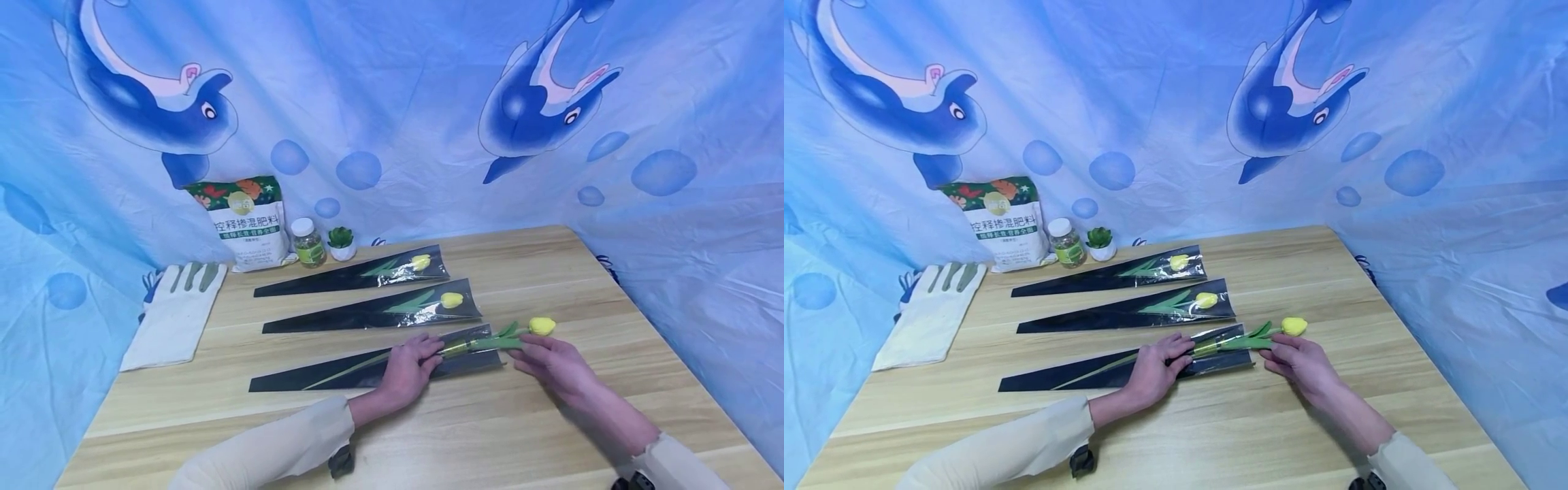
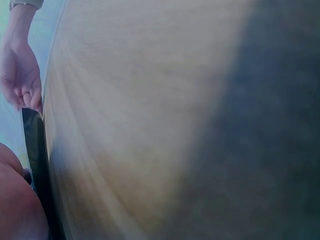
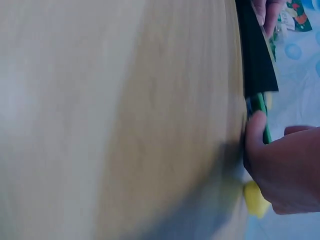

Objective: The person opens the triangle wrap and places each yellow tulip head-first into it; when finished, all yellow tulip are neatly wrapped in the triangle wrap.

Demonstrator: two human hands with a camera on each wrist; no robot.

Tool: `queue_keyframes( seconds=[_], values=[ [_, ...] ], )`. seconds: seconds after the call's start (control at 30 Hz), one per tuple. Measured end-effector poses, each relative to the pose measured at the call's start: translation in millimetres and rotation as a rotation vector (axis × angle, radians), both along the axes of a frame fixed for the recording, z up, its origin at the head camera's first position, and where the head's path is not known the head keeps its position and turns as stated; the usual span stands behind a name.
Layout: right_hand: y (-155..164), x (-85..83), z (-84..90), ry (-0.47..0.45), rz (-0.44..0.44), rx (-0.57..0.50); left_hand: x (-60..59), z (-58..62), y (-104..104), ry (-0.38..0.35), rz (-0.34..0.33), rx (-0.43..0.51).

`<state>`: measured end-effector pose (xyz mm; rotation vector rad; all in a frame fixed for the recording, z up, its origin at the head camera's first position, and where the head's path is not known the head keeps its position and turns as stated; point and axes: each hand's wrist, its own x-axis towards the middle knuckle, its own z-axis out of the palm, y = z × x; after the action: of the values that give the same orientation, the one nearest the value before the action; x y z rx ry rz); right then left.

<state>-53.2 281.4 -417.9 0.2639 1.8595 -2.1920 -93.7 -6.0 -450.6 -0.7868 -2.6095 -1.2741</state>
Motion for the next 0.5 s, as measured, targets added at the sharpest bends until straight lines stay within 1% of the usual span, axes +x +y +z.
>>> queue_keyframes(
  seconds=[0.07, 0.13, 0.17, 0.23, 0.3, 0.37, 0.4, 0.43, 0.5],
  values=[
    [7, 0.8, 6.5, 0.011, 0.038, 0.113, -0.2, -0.4, 0, 0.006, -0.005, -0.003],
    [15, 0.4, 14.8, 0.069, 0.096, 0.28, -0.7, -0.8, 1, 0.011, -0.014, 0.003],
    [19, -0.7, 18.9, 0.125, 0.115, 0.378, -0.9, -1.1, 1, 0.014, -0.017, 0.008],
    [29, -4.9, 26.6, 0.284, 0.13, 0.597, -1.3, -1.6, 1, 0.017, -0.023, 0.02],
    [38, -11.3, 30.9, 0.466, 0.12, 0.828, -1.5, -1.8, 0, 0.017, -0.027, 0.03],
    [45, -18.2, 31.3, 0.586, 0.109, 1.004, -1.0, -2.2, 0, 0.009, -0.027, 0.032],
    [48, -21.6, 30.9, 0.622, 0.126, 1.067, -1.3, -2.1, 0, 0.005, -0.028, 0.033],
    [51, -24.6, 29.5, 0.636, 0.16, 1.105, -1.5, -1.7, -1, -0.001, -0.027, 0.033],
    [55, -29.1, 25.5, 0.645, 0.238, 1.149, -1.6, -1.4, -1, -0.01, -0.03, 0.035]
  ],
)
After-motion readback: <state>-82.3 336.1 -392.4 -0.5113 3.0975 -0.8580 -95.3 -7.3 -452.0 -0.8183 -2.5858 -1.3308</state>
